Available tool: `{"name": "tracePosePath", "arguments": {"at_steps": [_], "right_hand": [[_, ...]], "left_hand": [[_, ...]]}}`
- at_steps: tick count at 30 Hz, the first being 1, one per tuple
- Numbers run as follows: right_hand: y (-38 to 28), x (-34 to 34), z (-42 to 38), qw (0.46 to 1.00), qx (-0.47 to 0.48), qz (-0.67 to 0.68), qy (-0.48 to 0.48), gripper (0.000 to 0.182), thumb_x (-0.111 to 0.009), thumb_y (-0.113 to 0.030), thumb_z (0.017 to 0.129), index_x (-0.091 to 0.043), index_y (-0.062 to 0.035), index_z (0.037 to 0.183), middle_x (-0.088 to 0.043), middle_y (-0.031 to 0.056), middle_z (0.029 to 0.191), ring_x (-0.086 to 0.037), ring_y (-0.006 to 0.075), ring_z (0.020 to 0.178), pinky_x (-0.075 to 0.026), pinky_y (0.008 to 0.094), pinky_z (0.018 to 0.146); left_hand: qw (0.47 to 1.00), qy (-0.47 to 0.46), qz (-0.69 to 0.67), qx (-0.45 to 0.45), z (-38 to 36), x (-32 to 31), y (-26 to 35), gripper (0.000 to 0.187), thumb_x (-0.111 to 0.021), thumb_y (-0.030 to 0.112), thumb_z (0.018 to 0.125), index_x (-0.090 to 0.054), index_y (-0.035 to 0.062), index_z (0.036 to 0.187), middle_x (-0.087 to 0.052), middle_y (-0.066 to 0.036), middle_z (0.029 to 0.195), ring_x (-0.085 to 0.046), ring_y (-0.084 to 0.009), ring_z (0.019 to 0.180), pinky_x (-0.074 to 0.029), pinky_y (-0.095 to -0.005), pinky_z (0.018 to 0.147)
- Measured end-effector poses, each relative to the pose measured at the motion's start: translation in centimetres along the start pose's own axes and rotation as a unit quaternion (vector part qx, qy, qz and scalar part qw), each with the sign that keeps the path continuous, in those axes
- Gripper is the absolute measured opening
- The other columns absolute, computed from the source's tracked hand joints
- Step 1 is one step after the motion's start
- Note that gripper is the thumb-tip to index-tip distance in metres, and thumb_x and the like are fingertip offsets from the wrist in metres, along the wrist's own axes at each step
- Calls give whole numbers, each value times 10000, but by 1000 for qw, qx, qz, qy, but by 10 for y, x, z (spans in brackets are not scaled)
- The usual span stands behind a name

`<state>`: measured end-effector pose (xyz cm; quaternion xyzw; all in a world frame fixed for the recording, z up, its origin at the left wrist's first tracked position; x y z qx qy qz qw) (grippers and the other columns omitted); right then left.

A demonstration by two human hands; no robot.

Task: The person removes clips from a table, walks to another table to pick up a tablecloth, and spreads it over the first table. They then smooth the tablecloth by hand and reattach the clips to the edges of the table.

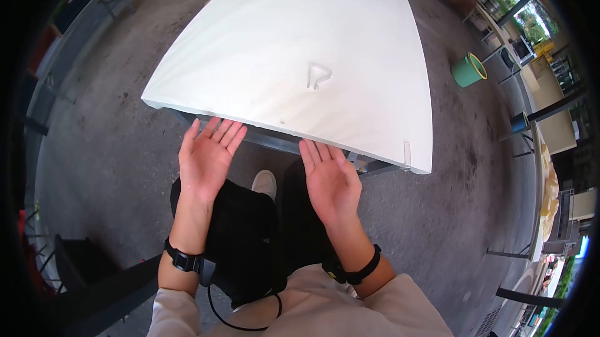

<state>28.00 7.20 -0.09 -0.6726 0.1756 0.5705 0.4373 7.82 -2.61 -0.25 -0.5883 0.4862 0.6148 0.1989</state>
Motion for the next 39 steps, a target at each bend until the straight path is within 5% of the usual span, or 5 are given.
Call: {"name": "tracePosePath", "arguments": {"at_steps": [8, 20, 32, 39], "right_hand": [[-4, 0, 14, 999, 24, 20, 20, 535, -546, -90, 904, -362, 22, 1394, -378, 168, 1468, -300, 318, 1413, -190, 477, 1208], [-2, 24, 31, 997, 79, -3, -4, 553, -561, -257, 951, -359, -93, 1439, -386, 48, 1489, -330, 224, 1397, -221, 410, 1188], [-3, 37, 45, 997, 58, -23, -51, 581, -599, -245, 927, -364, -97, 1438, -432, 36, 1459, -369, 200, 1372, -278, 396, 1148], [2, 37, 30, 995, 78, -54, 20, 510, -592, -198, 936, -400, -83, 1393, -473, 55, 1401, -414, 219, 1326, -292, 406, 1141]], "left_hand": [[1000, 8, -16, -8, 17, -9, -2, 572, -580, 267, 929, -359, -88, 1320, -410, -233, 1392, -368, -349, 1360, -272, -470, 1175], [999, -21, -15, -40, 35, -20, -14, 584, -567, 245, 925, -336, 24, 1414, -417, -127, 1442, -399, -260, 1344, -328, -389, 1118], [997, -33, -14, -62, 33, -26, -21, 630, -552, 223, 902, -296, 30, 1444, -391, -116, 1480, -366, -265, 1375, -290, -382, 1137], [996, -27, -40, -72, 33, -23, -22, 604, -501, 174, 904, -286, 23, 1448, -370, -127, 1494, -351, -278, 1385, -289, -415, 1139]]}}
Point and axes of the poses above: each hand's wrist, its own z-axis towards the middle knuckle, its own x-axis out of the back of the hand, y = z × x, the point moved 1 cm from there along z, towards the middle knuckle
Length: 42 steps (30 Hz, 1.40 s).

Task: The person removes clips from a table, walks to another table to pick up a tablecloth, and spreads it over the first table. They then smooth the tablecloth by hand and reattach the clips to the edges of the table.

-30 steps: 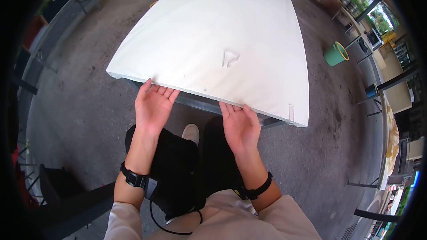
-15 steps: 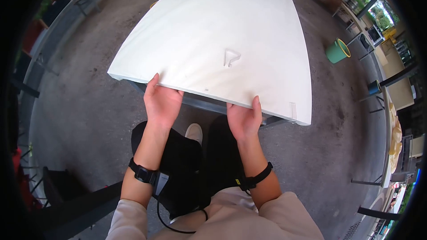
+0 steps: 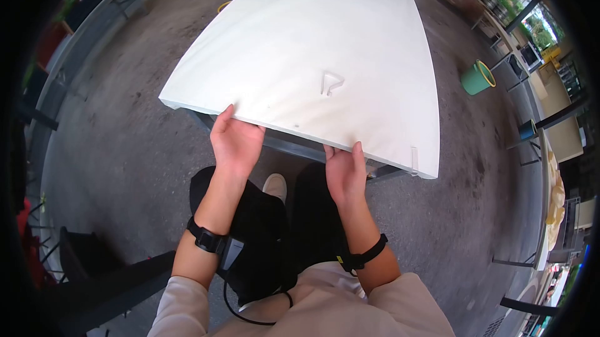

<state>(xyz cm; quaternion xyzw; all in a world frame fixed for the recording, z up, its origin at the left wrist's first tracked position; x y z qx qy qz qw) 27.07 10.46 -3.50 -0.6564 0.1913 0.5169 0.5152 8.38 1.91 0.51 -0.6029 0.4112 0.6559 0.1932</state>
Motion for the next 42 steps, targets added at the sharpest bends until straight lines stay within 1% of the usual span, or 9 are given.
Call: {"name": "tracePosePath", "arguments": {"at_steps": [5, 11, 21, 31, 32, 34, 37, 40, 42], "right_hand": [[0, 5, -24, 996, 32, -63, 50, 425, -586, -185, 941, -449, -76, 1328, -500, 65, 1349, -445, 222, 1277, -294, 405, 1145], [-11, -22, -11, 996, 12, 51, 68, 438, -586, -184, 936, -450, -66, 1335, -490, 68, 1370, -417, 209, 1314, -294, 378, 1146], [-8, -10, 13, 999, 1, 48, 2, 522, -614, -223, 901, -433, -67, 1366, -511, 50, 1369, -459, 203, 1291, -344, 379, 1096], [-10, 0, 9, 1000, 5, -4, 1, 509, -603, -140, 910, -417, -42, 1373, -513, 63, 1356, -474, 203, 1269, -362, 374, 1079], [-8, 6, 4, 995, -16, -95, -15, 475, -606, -141, 915, -442, -40, 1350, -525, 61, 1337, -497, 194, 1239, -392, 358, 1043], [-8, 23, -9, 959, -54, -274, -48, 410, -614, -141, 925, -492, -36, 1303, -549, 58, 1301, -543, 175, 1179, -450, 326, 970], [-13, 14, -25, 788, -231, -527, -219, 259, -652, -150, 914, -605, -45, 1146, -650, 43, 1067, -637, 116, 947, -505, 250, 758], [-42, -52, -25, 715, -302, -553, -303, 140, -683, -156, 895, -664, -53, 989, -656, 4, 798, -621, 67, 697, -470, 213, 591], [-56, -81, -14, 738, -155, -599, -268, 120, -686, -139, 882, -676, -51, 963, -635, 10, 702, -604, 74, 618, -448, 212, 540]], "left_hand": [[1000, -1, 5, -7, -1, -2, -2, 592, -456, 153, 904, -278, 14, 1451, -359, -141, 1500, -342, -296, 1391, -279, -447, 1144], [1000, -24, -14, -3, -1, -3, -4, 615, -473, 172, 880, -292, 19, 1448, -361, -147, 1498, -341, -305, 1391, -277, -457, 1138], [999, 0, -25, 28, -3, -2, -1, 582, -494, 200, 866, -358, 11, 1400, -407, -146, 1462, -376, -297, 1356, -264, -468, 1136], [998, -2, -62, 21, 5, 10, 19, 617, -506, 215, 864, -341, 2, 1419, -377, -163, 1485, -333, -305, 1384, -207, -466, 1165], [999, -11, -50, 18, 5, 9, 19, 629, -510, 216, 863, -330, 1, 1426, -367, -167, 1493, -325, -306, 1390, -205, -468, 1166], [998, -30, -47, 23, 6, 6, 19, 650, -514, 217, 862, -310, -1, 1439, -347, -173, 1507, -308, -308, 1403, -201, -469, 1167], [996, -54, -65, 36, 5, 4, 21, 673, -517, 220, 863, -283, -5, 1452, -321, -177, 1526, -285, -310, 1419, -196, -471, 1169], [996, -59, -61, 34, 3, 6, 22, 684, -517, 221, 864, -267, -8, 1458, -311, -173, 1532, -277, -314, 1423, -192, -475, 1171], [996, -57, -54, 34, 2, 6, 22, 682, -516, 221, 864, -268, -5, 1458, -316, -167, 1528, -285, -314, 1417, -194, -475, 1171]]}}
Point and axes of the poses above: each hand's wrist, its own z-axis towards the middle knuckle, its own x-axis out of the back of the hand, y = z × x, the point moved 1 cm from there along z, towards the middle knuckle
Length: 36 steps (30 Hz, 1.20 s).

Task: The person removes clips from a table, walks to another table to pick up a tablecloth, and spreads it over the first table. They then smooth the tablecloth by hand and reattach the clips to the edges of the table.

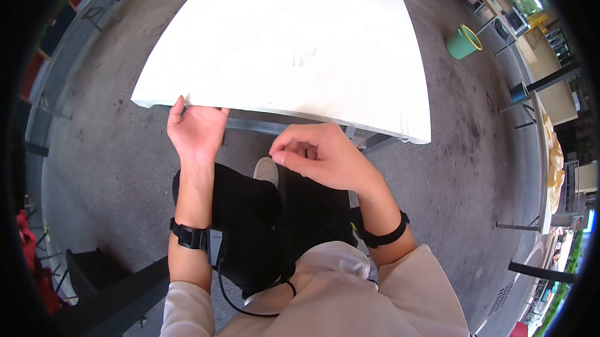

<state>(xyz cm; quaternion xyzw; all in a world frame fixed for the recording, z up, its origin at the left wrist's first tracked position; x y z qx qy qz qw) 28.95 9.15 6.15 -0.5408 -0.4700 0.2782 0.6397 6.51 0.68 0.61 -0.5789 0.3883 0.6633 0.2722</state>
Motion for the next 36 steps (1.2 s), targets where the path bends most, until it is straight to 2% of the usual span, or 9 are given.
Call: {"name": "tracePosePath", "arguments": {"at_steps": [2, 6, 10, 15, 21, 24, 28, 32, 36], "right_hand": [[-22, 18, 19, 971, 59, -177, 153, 173, -693, -129, 859, -673, -45, 1009, -661, 56, 801, -639, 124, 729, -478, 242, 598], [-14, 43, 61, 771, 209, -484, 358, 372, -706, -117, 817, -621, -23, 1166, -665, 136, 1021, -633, 255, 994, -518, 360, 836], [7, 49, 79, 822, 136, -453, 318, 478, -716, -143, 809, -570, -7, 1244, -637, 157, 1130, -588, 305, 1096, -481, 404, 941], [7, 48, 80, 901, 50, -338, 268, 520, -717, -127, 800, -547, -27, 1281, -593, 169, 1159, -589, 300, 1089, -506, 388, 896], [-2, 23, 60, 896, 167, -299, 282, 672, -775, -28, 715, -514, -82, 1333, -558, 118, 1150, -585, 238, 1012, -512, 336, 833], [-17, -8, 40, 897, 248, -281, 236, 685, -766, 3, 703, -514, -96, 1333, -522, 152, 1142, -573, 293, 1022, -512, 375, 829], [-30, -48, 16, 905, 280, -293, 132, 669, -750, 27, 674, -541, -57, 1304, -516, 136, 1124, -550, 297, 996, -508, 371, 803], [-28, -62, 8, 905, 277, -302, 114, 630, -722, 36, 682, -556, -50, 1283, -523, 127, 1115, -548, 302, 1001, -505, 369, 826], [-29, -70, 9, 889, 310, -323, 95, 543, -691, 38, 711, -592, -43, 1239, -535, 120, 1100, -545, 297, 1004, -508, 361, 835]], "left_hand": [[999, 20, 28, -28, 0, 0, -3, 640, -521, 229, 875, -300, -9, 1427, -353, -173, 1489, -305, -312, 1401, -193, -475, 1171], [988, 125, 89, -28, -10, 12, -5, 534, -544, 252, 908, -374, -14, 1339, -436, -181, 1361, -393, -298, 1313, -257, -472, 1146], [943, 198, 260, 55, -36, 16, -4, 494, -577, 275, 930, -416, -15, 1295, -500, -162, 1228, -503, -257, 1138, -413, -449, 1021], [901, 99, 409, 101, -64, 15, 7, 347, -561, 248, 951, -549, 2, 1195, -625, -98, 1017, -602, -194, 958, -485, -354, 859], [839, 33, 540, 54, -72, -6, 14, 242, -538, 178, 970, -620, -6, 1103, -651, -70, 931, -624, -146, 870, -507, -296, 775], [810, 17, 586, -3, -74, -26, 8, 195, -550, 119, 960, -633, -4, 1087, -657, -63, 938, -627, -126, 863, -507, -262, 723], [717, 16, 683, -139, -78, -37, -3, 146, -697, 54, 845, -675, 5, 981, -689, -59, 788, -629, -91, 678, -505, -233, 597], [596, 29, 787, -158, -89, -45, -4, 119, -719, 71, 818, -680, 7, 910, -651, -80, 667, -612, -126, 551, -501, -260, 533], [490, 14, 856, -166, -96, -48, -2, 69, -700, 56, 826, -688, 10, 876, -672, -96, 684, -641, -98, 612, -505, -256, 572]]}}
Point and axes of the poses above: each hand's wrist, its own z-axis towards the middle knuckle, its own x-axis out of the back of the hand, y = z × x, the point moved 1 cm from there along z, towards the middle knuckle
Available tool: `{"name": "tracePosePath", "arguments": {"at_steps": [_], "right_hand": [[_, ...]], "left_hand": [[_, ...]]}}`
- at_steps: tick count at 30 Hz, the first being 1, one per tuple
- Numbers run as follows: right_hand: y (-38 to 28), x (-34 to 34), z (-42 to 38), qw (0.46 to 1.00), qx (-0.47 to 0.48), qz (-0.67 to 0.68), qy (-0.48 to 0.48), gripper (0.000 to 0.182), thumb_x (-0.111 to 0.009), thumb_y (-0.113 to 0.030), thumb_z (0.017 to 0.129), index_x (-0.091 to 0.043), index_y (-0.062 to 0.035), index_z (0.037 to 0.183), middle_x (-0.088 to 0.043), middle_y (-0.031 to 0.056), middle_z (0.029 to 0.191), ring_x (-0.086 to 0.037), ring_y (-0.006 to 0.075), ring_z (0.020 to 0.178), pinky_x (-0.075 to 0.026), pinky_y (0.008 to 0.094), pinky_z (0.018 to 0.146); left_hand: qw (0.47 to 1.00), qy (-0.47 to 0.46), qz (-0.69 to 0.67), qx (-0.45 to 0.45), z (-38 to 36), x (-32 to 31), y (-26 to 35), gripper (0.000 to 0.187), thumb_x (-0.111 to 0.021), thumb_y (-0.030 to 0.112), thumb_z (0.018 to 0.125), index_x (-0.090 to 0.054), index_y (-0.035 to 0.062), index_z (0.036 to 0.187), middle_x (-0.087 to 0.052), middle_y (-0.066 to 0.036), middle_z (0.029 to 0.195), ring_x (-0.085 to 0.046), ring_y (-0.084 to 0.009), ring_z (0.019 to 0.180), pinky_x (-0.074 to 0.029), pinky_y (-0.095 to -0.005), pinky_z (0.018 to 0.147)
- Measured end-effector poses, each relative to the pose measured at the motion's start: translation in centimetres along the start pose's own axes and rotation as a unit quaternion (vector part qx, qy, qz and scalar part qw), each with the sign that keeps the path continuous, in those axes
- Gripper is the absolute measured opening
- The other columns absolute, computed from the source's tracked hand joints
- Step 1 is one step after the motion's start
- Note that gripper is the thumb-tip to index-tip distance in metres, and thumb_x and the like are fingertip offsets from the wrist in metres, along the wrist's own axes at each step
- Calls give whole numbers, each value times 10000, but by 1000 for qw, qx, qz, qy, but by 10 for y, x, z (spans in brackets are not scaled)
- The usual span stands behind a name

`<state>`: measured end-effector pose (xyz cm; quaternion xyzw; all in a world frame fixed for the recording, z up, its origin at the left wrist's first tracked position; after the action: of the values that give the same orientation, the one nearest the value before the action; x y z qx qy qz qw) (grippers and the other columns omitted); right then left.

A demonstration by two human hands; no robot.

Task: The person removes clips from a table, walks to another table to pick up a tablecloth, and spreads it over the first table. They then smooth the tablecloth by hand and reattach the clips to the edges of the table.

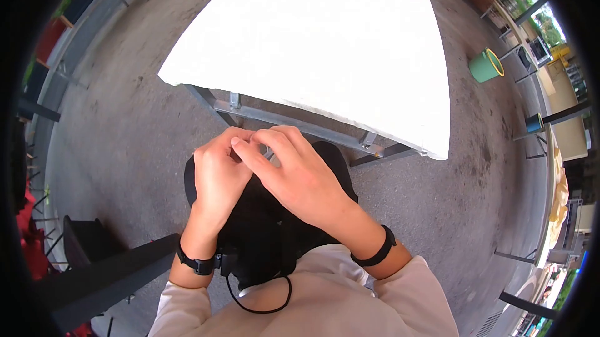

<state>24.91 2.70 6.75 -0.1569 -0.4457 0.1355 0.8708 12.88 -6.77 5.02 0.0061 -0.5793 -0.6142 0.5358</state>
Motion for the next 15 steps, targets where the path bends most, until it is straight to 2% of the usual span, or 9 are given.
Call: {"name": "tracePosePath", "arguments": {"at_steps": [2, 5, 8, 11, 14, 15], "right_hand": [[-1, -3, 0, 1000, -1, -2, 0, 517, -683, 36, 716, -605, -40, 1221, -542, 112, 1095, -543, 289, 1009, -511, 354, 835], [-2, -3, 0, 1000, 2, 11, -7, 508, -681, 36, 714, -612, -37, 1212, -550, 101, 1094, -541, 281, 1016, -515, 345, 835], [0, -4, -2, 1000, 10, 21, -13, 515, -691, 33, 706, -613, -35, 1210, -555, 93, 1094, -540, 276, 1020, -517, 343, 837], [2, -7, -4, 1000, 8, 24, -16, 524, -710, 24, 695, -615, -35, 1207, -555, 91, 1093, -539, 276, 1021, -517, 348, 834], [9, -15, -8, 999, -2, 43, 0, 594, -764, 34, 645, -618, -53, 1215, -556, 90, 1109, -539, 285, 996, -509, 368, 816], [11, -17, -9, 999, -7, 52, 7, 628, -787, 40, 622, -620, -62, 1219, -556, 90, 1118, -540, 290, 984, -505, 377, 807]], "left_hand": [[998, 4, 54, -40, 0, 1, 0, 60, -687, 51, 825, -692, 8, 867, -671, -116, 687, -657, -113, 619, -505, -264, 575], [999, -30, 17, -12, -1, 5, -2, 71, -673, 46, 826, -706, 4, 873, -677, -124, 689, -676, -128, 635, -505, -265, 579], [994, -75, -52, 55, 3, 12, -5, 101, -682, 80, 782, -718, 34, 864, -667, -131, 666, -684, -249, 607, -523, -313, 575], [992, -90, -58, 68, 3, 14, -8, 127, -677, 77, 785, -726, 34, 894, -670, -134, 670, -689, -241, 616, -524, -297, 590], [995, -82, -28, 59, 4, 12, -15, 110, -661, 53, 842, -721, -13, 907, -703, -98, 706, -672, -114, 639, -507, -247, 590], [996, -59, -39, 61, 6, 13, -17, 116, -660, 57, 848, -721, -14, 916, -705, -89, 710, -669, -109, 637, -507, -243, 590]]}}
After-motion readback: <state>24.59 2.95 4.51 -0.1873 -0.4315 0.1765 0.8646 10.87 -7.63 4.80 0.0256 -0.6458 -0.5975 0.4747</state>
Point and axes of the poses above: each hand's wrist, its own z-axis towards the middle knuckle, its own x-axis out of the back of the hand, y = z × x, the point moved 1 cm from there along z, towards the middle knuckle
